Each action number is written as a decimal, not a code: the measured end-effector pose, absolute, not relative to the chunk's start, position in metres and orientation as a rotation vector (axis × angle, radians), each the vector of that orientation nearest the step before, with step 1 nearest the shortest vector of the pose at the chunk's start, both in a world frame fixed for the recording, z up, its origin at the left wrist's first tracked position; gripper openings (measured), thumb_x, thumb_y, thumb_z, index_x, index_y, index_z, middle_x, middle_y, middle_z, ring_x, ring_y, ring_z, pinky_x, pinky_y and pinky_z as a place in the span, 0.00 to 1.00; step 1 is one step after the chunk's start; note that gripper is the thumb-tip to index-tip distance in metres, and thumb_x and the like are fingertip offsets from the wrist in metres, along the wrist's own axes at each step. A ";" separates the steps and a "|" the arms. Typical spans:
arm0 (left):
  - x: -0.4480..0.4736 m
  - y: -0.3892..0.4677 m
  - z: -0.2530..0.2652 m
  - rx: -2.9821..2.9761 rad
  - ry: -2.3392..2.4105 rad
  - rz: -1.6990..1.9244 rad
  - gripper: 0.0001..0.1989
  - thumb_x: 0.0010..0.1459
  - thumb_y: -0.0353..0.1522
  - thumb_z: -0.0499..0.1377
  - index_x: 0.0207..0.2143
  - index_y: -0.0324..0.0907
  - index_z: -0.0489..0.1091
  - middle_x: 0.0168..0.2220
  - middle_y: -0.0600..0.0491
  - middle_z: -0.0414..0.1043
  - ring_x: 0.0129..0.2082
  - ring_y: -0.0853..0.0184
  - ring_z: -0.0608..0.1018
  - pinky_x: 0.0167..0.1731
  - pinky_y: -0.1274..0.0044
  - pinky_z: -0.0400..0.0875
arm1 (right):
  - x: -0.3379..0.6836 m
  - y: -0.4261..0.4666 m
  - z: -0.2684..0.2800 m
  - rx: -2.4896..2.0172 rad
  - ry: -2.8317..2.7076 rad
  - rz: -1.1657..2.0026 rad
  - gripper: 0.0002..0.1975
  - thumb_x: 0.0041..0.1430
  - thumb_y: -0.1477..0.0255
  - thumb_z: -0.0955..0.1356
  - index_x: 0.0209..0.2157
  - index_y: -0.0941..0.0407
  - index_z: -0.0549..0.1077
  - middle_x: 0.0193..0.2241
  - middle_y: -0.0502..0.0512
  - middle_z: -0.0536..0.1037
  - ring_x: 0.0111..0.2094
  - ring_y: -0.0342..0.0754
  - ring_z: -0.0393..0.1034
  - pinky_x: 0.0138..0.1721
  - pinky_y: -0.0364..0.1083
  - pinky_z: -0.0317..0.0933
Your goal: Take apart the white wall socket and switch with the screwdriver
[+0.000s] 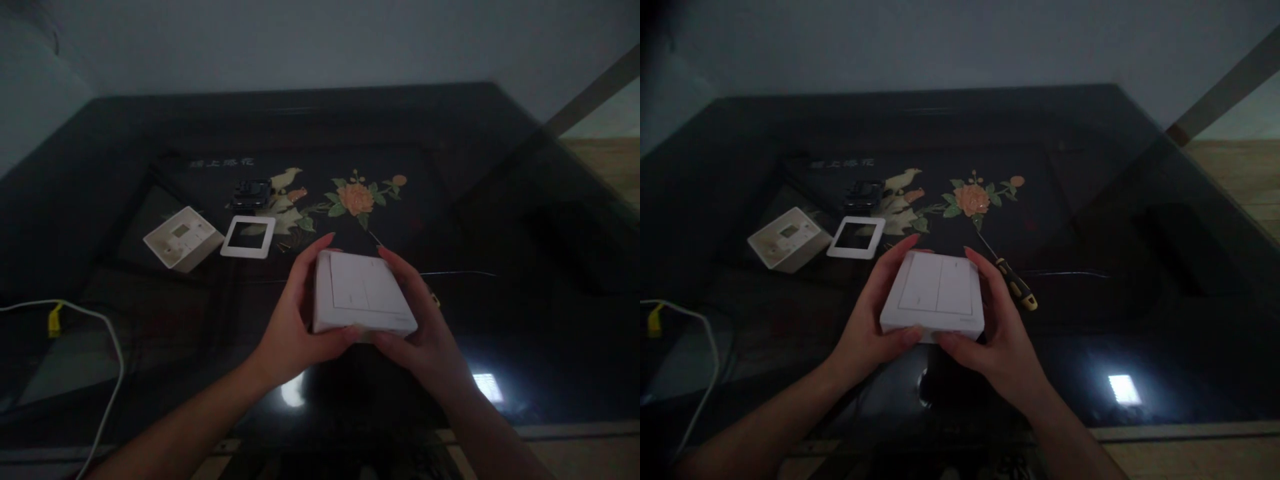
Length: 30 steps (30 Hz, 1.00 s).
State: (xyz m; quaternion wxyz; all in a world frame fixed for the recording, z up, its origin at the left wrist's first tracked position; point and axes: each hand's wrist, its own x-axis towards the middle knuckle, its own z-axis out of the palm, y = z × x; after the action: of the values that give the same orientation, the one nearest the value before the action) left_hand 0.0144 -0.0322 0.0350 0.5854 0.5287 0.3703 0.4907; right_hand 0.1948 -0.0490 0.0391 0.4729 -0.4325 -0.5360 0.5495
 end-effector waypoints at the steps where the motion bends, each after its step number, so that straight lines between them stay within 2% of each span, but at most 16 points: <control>1: 0.014 -0.033 0.035 1.273 0.853 1.154 0.42 0.47 0.42 0.72 0.62 0.54 0.58 0.57 0.50 0.68 0.54 0.56 0.75 0.53 0.65 0.73 | 0.195 -0.049 0.039 -1.045 -1.322 1.346 0.36 0.53 0.62 0.76 0.61 0.44 0.60 0.54 0.54 0.75 0.52 0.52 0.74 0.48 0.51 0.74; 5: 0.010 -0.034 0.036 1.424 0.829 1.168 0.48 0.46 0.41 0.73 0.66 0.58 0.52 0.60 0.50 0.64 0.58 0.54 0.72 0.58 0.62 0.69 | 0.198 -0.050 0.035 -0.983 -1.387 1.260 0.37 0.52 0.64 0.77 0.61 0.41 0.62 0.55 0.52 0.74 0.54 0.53 0.72 0.49 0.51 0.73; 10: 0.001 -0.028 0.035 1.757 0.703 1.165 0.64 0.40 0.44 0.75 0.70 0.60 0.36 0.69 0.48 0.49 0.66 0.46 0.62 0.64 0.52 0.60 | 0.205 -0.052 0.037 -0.893 -1.562 0.970 0.37 0.51 0.61 0.76 0.61 0.45 0.63 0.62 0.55 0.64 0.65 0.58 0.58 0.60 0.56 0.64; 12: -0.003 -0.025 0.035 1.886 0.671 1.146 0.66 0.40 0.42 0.76 0.70 0.59 0.34 0.71 0.47 0.45 0.68 0.44 0.57 0.65 0.50 0.56 | 0.208 -0.052 0.040 -0.852 -1.649 0.835 0.36 0.52 0.65 0.76 0.60 0.45 0.64 0.62 0.54 0.63 0.66 0.57 0.55 0.61 0.54 0.63; 14: -0.006 -0.023 0.034 1.966 0.644 1.129 0.65 0.42 0.40 0.75 0.70 0.59 0.32 0.72 0.47 0.46 0.69 0.44 0.56 0.65 0.50 0.57 | 0.211 -0.053 0.041 -0.832 -1.717 0.701 0.36 0.51 0.70 0.76 0.60 0.45 0.64 0.62 0.52 0.63 0.67 0.55 0.53 0.63 0.53 0.61; 18: -0.010 -0.019 0.037 2.093 0.578 1.130 0.60 0.49 0.37 0.72 0.70 0.58 0.33 0.70 0.46 0.51 0.69 0.46 0.56 0.63 0.51 0.62 | 0.216 -0.056 0.038 -0.776 -1.785 0.578 0.41 0.50 0.77 0.76 0.63 0.43 0.62 0.65 0.46 0.60 0.68 0.55 0.51 0.68 0.59 0.54; 21: -0.011 -0.018 0.039 2.162 0.546 1.162 0.57 0.52 0.37 0.71 0.71 0.55 0.34 0.70 0.45 0.52 0.70 0.49 0.56 0.63 0.55 0.64 | 0.217 -0.058 0.034 -0.769 -1.815 0.539 0.45 0.49 0.80 0.76 0.64 0.41 0.59 0.68 0.42 0.56 0.69 0.56 0.48 0.66 0.61 0.57; 24: -0.012 -0.016 0.037 2.234 0.527 1.239 0.55 0.53 0.36 0.70 0.71 0.51 0.35 0.69 0.44 0.54 0.70 0.51 0.56 0.66 0.57 0.60 | 0.217 -0.059 0.033 -0.767 -1.831 0.529 0.45 0.50 0.82 0.75 0.64 0.40 0.59 0.69 0.39 0.54 0.70 0.55 0.46 0.65 0.60 0.59; 27: -0.012 -0.017 0.033 2.214 0.550 1.298 0.55 0.50 0.35 0.72 0.71 0.51 0.39 0.68 0.45 0.58 0.69 0.50 0.58 0.66 0.55 0.58 | 0.216 -0.058 0.035 -0.769 -1.832 0.548 0.45 0.50 0.83 0.75 0.64 0.39 0.58 0.69 0.37 0.54 0.70 0.52 0.46 0.66 0.57 0.57; 30: -0.011 -0.019 0.031 1.981 0.765 1.233 0.59 0.39 0.39 0.77 0.68 0.64 0.46 0.66 0.53 0.61 0.65 0.48 0.65 0.63 0.55 0.64 | 0.216 -0.058 0.036 -0.831 -1.789 0.634 0.43 0.50 0.78 0.77 0.63 0.38 0.60 0.68 0.40 0.56 0.69 0.54 0.49 0.65 0.57 0.58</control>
State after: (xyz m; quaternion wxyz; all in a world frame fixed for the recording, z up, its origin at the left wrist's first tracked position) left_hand -0.0106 -0.0195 0.0311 0.3363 0.7597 0.2933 0.4730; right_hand 0.2159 -0.0576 0.0362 0.5096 -0.3450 -0.7430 0.2634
